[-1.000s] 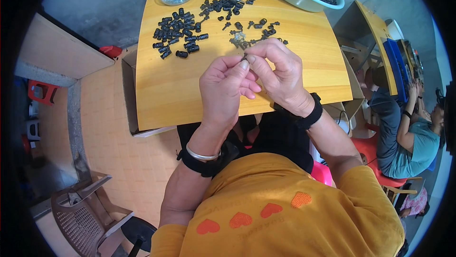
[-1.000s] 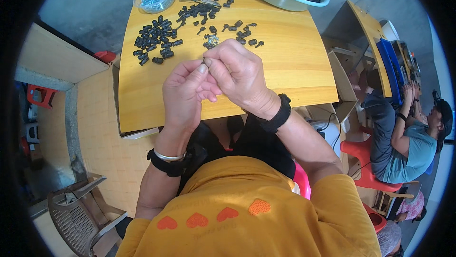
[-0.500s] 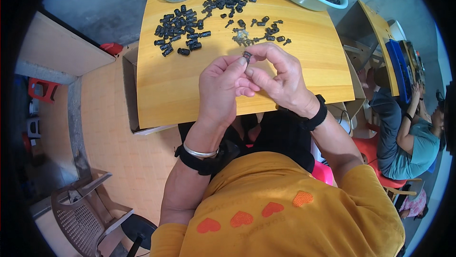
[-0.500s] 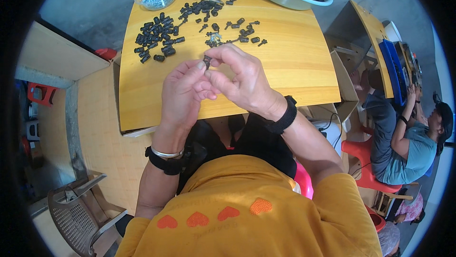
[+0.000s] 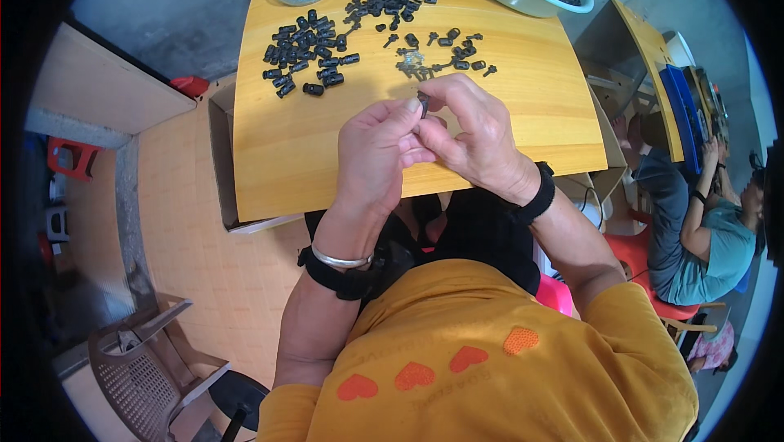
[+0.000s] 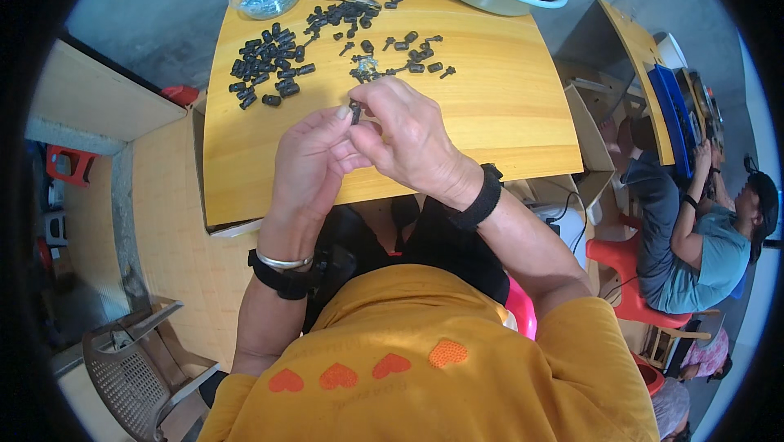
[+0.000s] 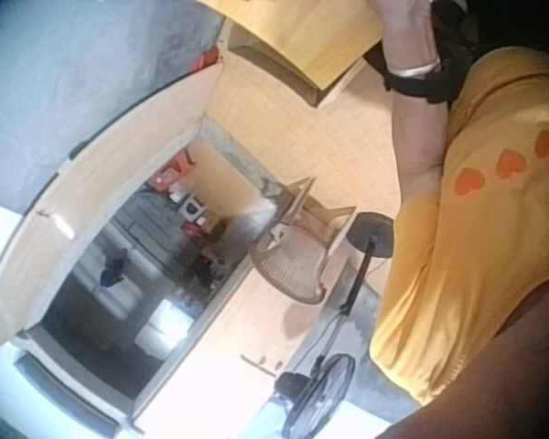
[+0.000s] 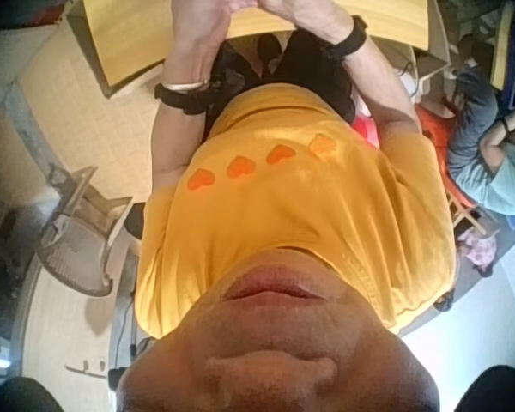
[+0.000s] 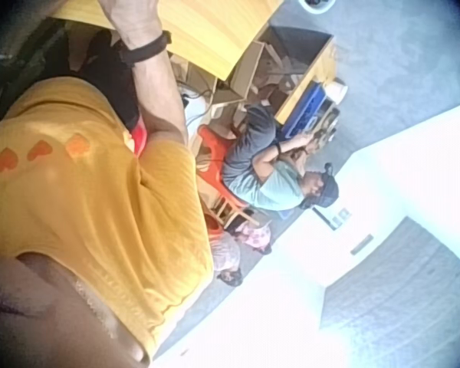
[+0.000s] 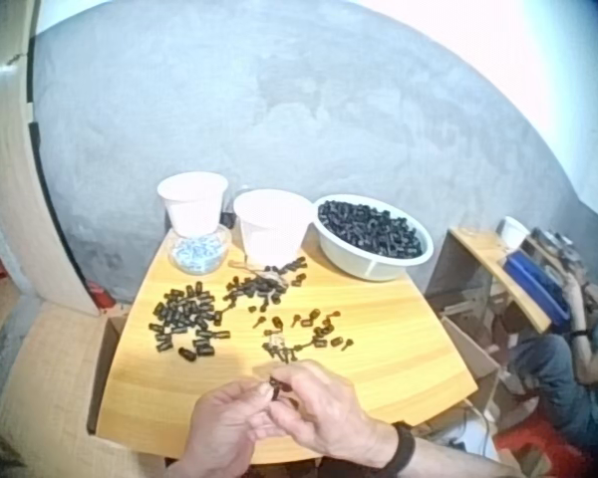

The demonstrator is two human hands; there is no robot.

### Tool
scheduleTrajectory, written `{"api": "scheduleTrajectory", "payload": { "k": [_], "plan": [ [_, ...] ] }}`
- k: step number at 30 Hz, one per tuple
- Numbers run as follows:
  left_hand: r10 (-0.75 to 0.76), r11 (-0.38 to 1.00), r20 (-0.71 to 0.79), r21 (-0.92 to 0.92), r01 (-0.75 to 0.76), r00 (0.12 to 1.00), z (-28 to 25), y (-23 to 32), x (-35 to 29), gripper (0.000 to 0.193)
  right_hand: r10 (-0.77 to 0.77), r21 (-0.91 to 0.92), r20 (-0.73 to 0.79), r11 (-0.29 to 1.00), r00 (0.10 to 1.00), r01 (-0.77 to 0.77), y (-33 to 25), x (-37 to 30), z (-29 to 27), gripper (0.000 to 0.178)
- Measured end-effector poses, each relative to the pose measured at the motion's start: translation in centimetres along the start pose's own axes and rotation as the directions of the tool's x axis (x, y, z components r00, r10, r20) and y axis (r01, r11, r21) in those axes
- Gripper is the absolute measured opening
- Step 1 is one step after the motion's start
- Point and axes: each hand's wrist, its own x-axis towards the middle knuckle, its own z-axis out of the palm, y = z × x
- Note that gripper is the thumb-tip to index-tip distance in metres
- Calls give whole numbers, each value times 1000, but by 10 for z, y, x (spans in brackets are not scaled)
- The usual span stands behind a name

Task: Assembling small black and metallic plastic/rubber components by hand.

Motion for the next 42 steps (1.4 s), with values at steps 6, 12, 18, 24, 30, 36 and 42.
{"api": "scheduleTrajectory", "payload": {
  "k": [6, 12, 18, 24, 30, 36, 42],
  "plan": [
    [-4, 1000, -13, -15, 4, 1000, -4, -2, 2, 17, -93, -56, 5, 994, 996, 93, -1, -1, 4, 23],
    [0, 998, -1, -63, 0, 1000, -3, -1, 3, 16, -53, -18, -13, 998, 999, 53, -3, 2, 7, 20],
    [6, 999, 66, -48, -3, 998, -13, -3, 5, 17, 6, -19, 27, 1000, 1000, -5, -3, 1, 4, 26],
    [95, 974, -220, 224, -45, 971, -41, 42, 43, 16, 156, -24, 132, 988, 979, -154, 8, 8, -18, 36],
    [194, 906, -419, 422, 1, 887, -84, 90, 98, 16, 389, -277, 263, 907, 883, -317, 69, 41, -52, 23],
    [228, 908, -370, 414, -59, 901, -60, 91, 95, 30, 391, -455, 268, 857, 880, -242, 142, 82, -48, 21],
    [165, 930, -268, 362, -60, 949, -34, 82, 69, 33, 369, -481, 363, 861, 856, -167, 179, 120, -20, 31]
  ]
}}
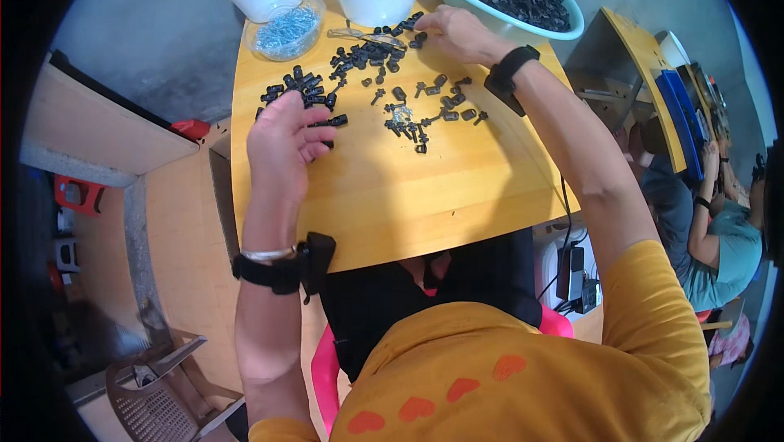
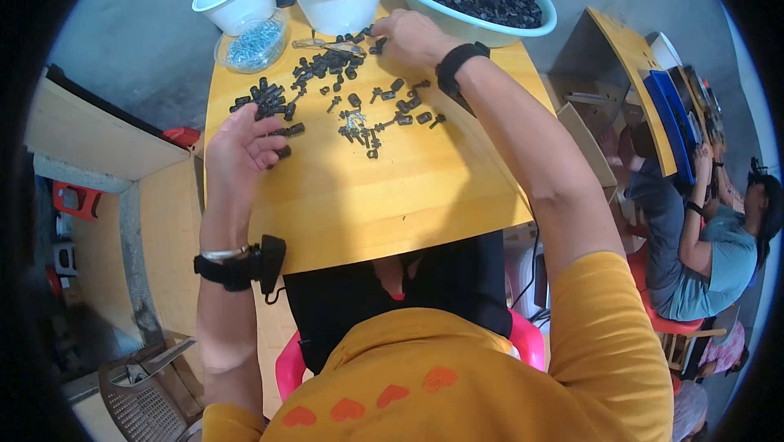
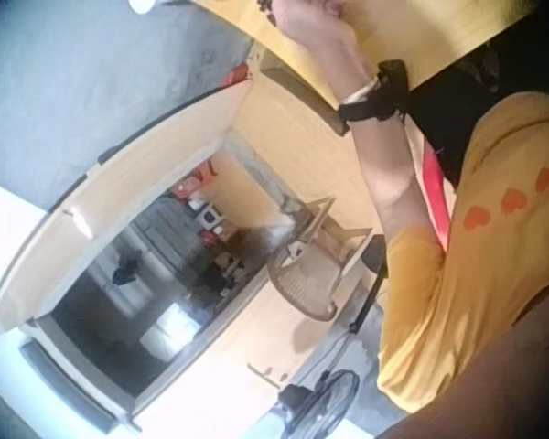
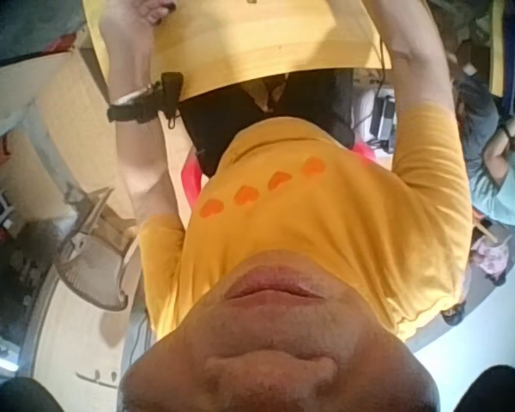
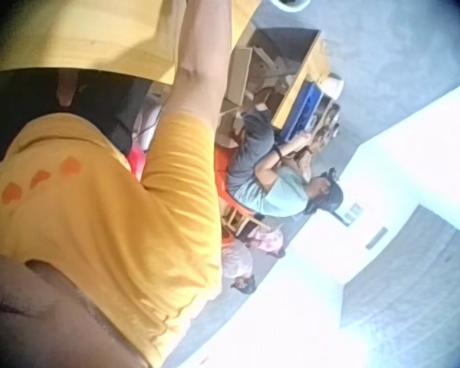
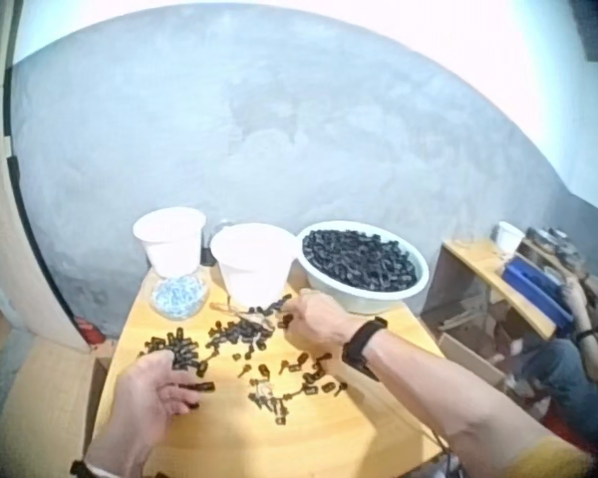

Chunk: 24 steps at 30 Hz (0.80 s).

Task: Assembling small black and metallic plastic/rubber components by hand.

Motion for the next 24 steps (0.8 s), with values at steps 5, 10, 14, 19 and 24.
{"api": "scheduleTrajectory", "payload": {
  "k": [5, 10, 14, 19, 24],
  "plan": [
    [1, 1000, 31, 26, -2, 1000, 5, -15, -19, 34, -73, -42, -26, 997, 997, 72, 9, 32, 16, 38],
    [-53, 997, 62, -53, 57, 997, 5, -30, -27, 28, -89, -31, 43, 995, 995, 90, 11, 44, 26, 36],
    [-53, 994, 89, -96, 62, 995, 6, -34, -29, 26, -53, -39, 102, 998, 993, 58, 8, 30, 24, 35],
    [-77, 992, 72, -91, 83, 994, 5, -41, -31, 26, -49, -34, 61, 998, 997, 51, -9, 0, 23, 26],
    [-61, 992, 99, -105, 71, 993, 8, -47, -37, 28, -53, -67, 87, 996, 995, 59, -23, -23, 19, 23]
  ]
}}
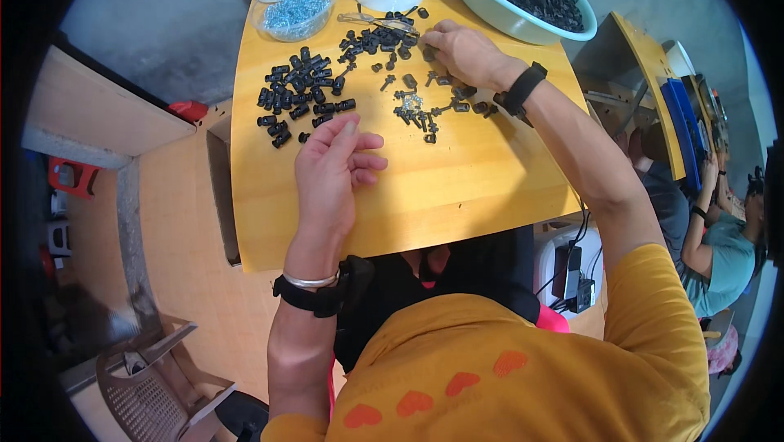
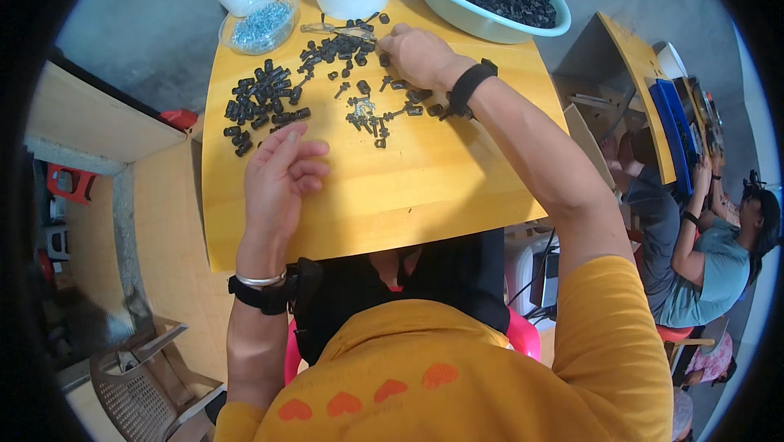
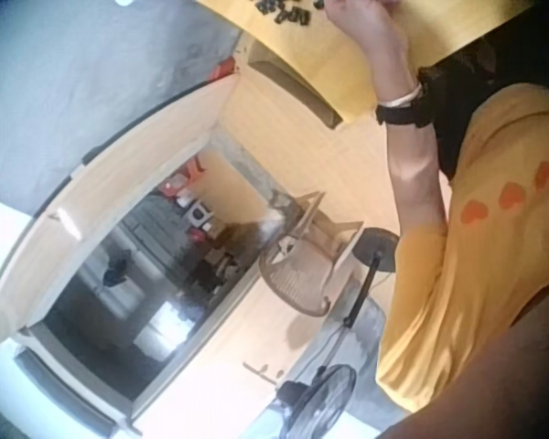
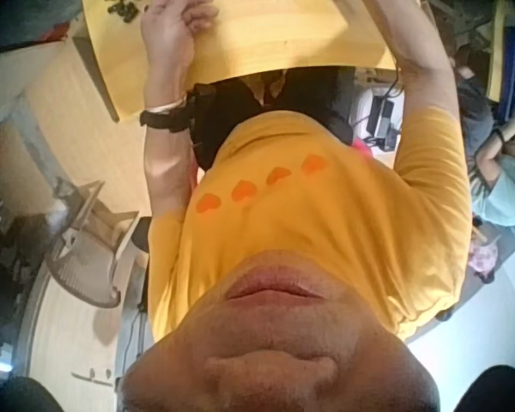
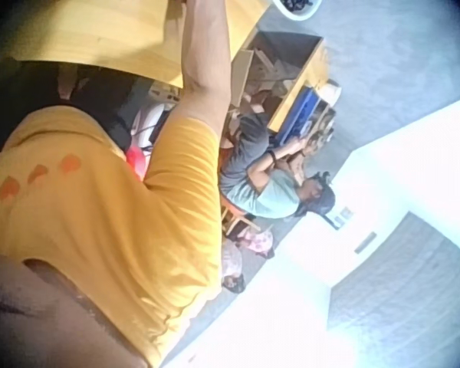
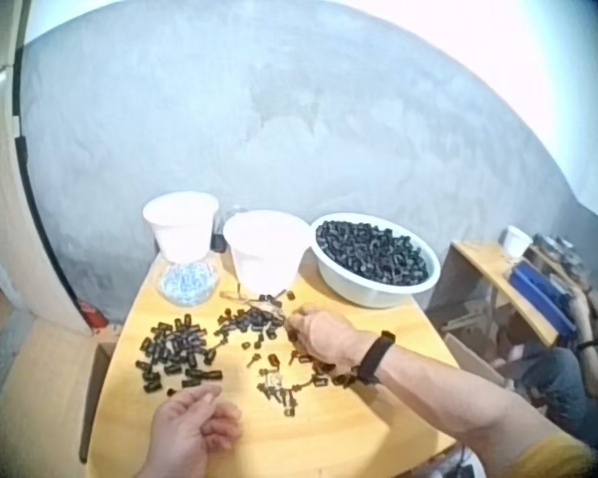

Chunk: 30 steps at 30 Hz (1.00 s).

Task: Assembling small black and metallic plastic/rubber components by hand.

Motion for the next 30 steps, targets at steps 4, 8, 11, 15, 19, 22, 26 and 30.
{"api": "scheduleTrajectory", "payload": {
  "k": [4, 8, 11, 15, 19, 22, 26, 30],
  "plan": [
    [7, 1000, 6, -20, -7, 1000, 1, -3, -5, 25, -36, 47, 24, 998, 999, 35, -9, -14, -2, 23],
    [1, 999, 2, -41, -1, 1000, 1, -8, -9, 23, -145, 64, -35, 987, 989, 147, -7, -24, 0, 24],
    [-8, 999, -5, -48, 7, 1000, 2, -10, -12, 22, -182, 82, -149, 977, 972, 195, -14, -32, -5, 19],
    [-8, 998, -11, -61, 7, 1000, -1, -13, -13, 22, -201, -4, -182, 979, 962, 204, -29, -40, -13, 11],
    [3, 997, 0, -79, -3, 1000, -5, -17, -11, 22, -237, 81, -165, 964, 957, 252, -44, -40, -7, 6],
    [31, 995, 13, -98, -29, 999, -6, -19, -11, 23, -237, 89, -128, 964, 963, 249, -52, -39, -6, 10],
    [40, 992, 18, -118, -38, 999, -7, -19, -10, 24, -97, 49, 9, 994, 995, 96, -63, -38, -4, 17],
    [47, 994, 5, -98, -46, 999, -7, -20, -9, 25, -56, 1, 51, 998, 997, 56, -75, -36, -4, 20]
  ]
}}
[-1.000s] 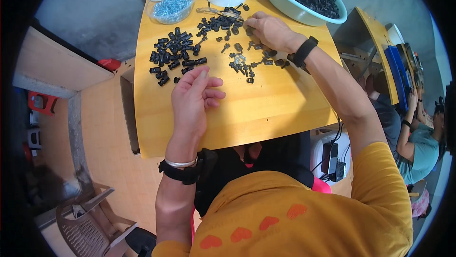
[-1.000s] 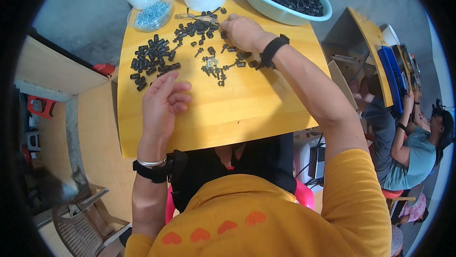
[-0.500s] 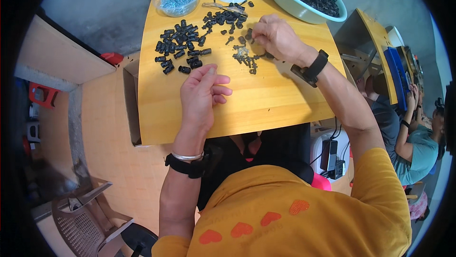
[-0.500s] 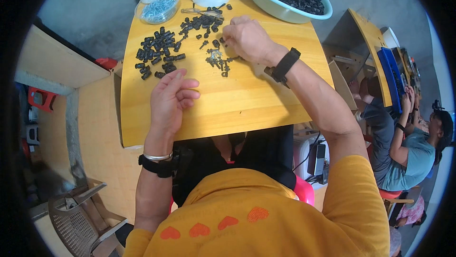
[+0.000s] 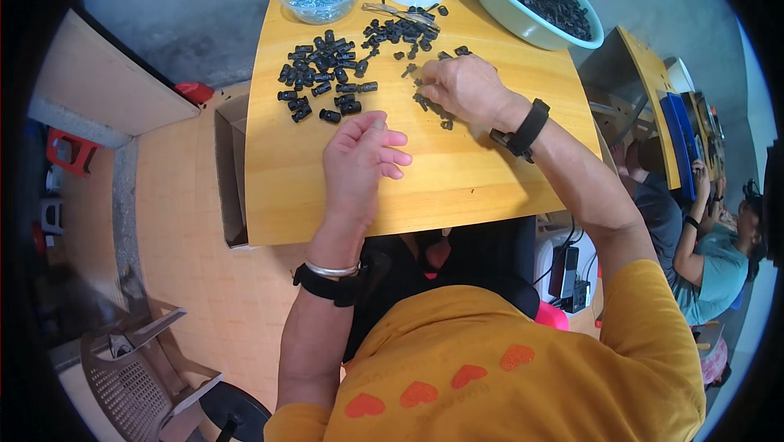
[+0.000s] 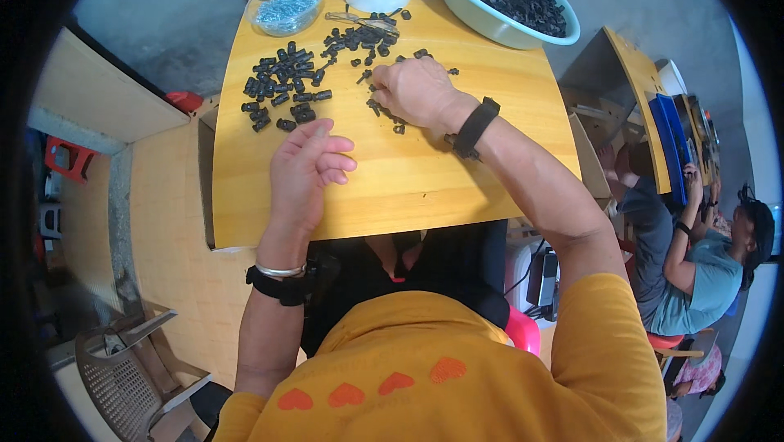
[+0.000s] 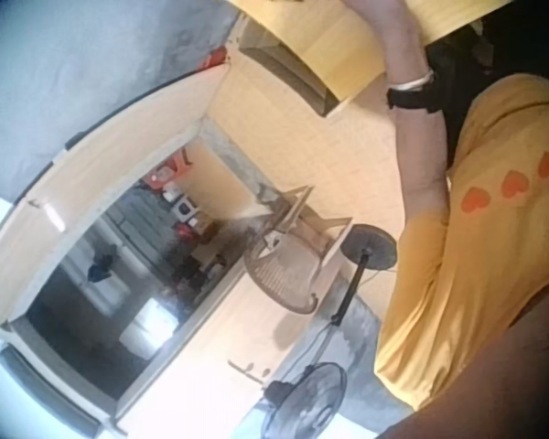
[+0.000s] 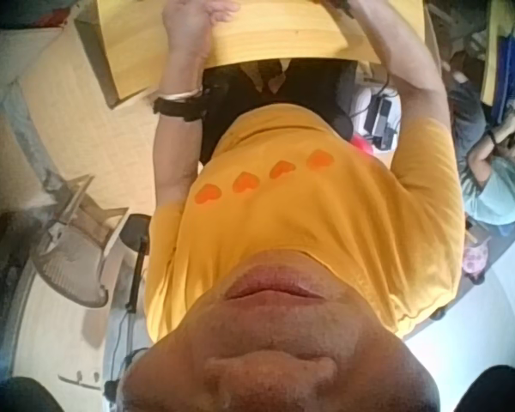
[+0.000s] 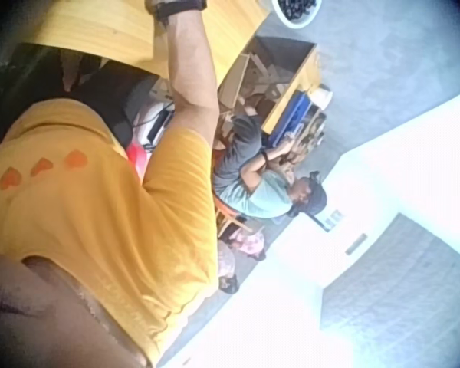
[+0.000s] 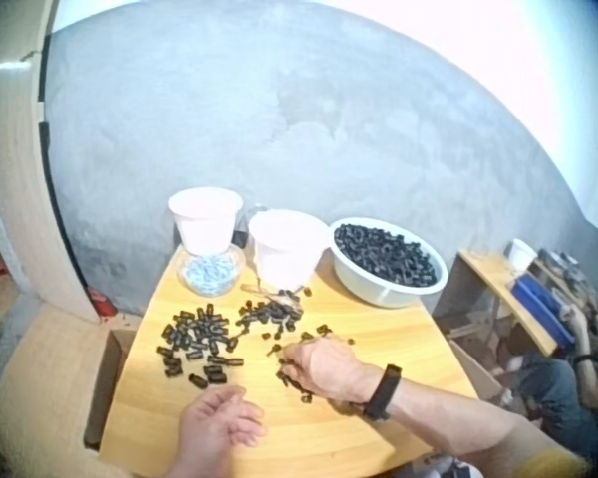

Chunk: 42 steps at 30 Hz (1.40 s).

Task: Assembling small black and metallic plastic/rubber components by hand.

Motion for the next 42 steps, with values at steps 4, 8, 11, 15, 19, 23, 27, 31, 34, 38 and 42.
{"api": "scheduleTrajectory", "payload": {
  "k": [4, 8, 11, 15, 19, 23, 27, 31, 34, 38, 42],
  "plan": [
    [-4, 1000, -8, -5, 4, 1000, 0, 1, -1, 24, 66, 10, 58, 998, 996, -66, -8, 6, -7, 19],
    [-12, 1000, -13, 2, 12, 1000, 1, 1, -1, 24, 113, 41, 152, 992, 982, -120, -8, 13, -11, 16],
    [-9, 1000, -6, 2, 9, 1000, 1, 1, -2, 24, 103, 106, 183, 987, 978, -124, -8, 15, -12, 15],
    [2, 1000, -1, 24, -2, 1000, 1, -1, -1, 24, 87, 132, 207, 985, 975, -116, -11, 15, -12, 15],
    [9, 999, 1, 35, -9, 1000, -1, -2, -2, 25, 14, 167, 175, 985, 984, -44, -9, 15, -7, 15],
    [4, 1000, 4, 21, -4, 1000, 1, -1, -2, 25, -61, 139, 183, 990, 981, 36, -5, 18, -2, 12],
    [14, 1000, 16, 20, -14, 1000, -1, -2, 0, 24, -99, 144, 160, 987, 982, 76, -2, 20, 1, 11],
    [18, 1000, 25, 1, -18, 1000, -2, -2, -1, 24, -70, 263, 146, 964, 987, 30, -4, 18, -8, 13],
    [16, 1000, 19, -5, -16, 1000, -1, -1, -1, 25, 16, 454, 133, 888, 991, -75, -4, 15, -25, 10],
    [3, 1000, 9, 20, -3, 1000, 2, 2, -3, 25, 35, 582, 67, 810, 997, -67, 27, 24, -46, 14],
    [1, 999, 0, 35, -1, 1000, 1, 0, -3, 25, 74, 575, -46, 817, 996, -34, 36, 26, -90, 15]
  ]
}}
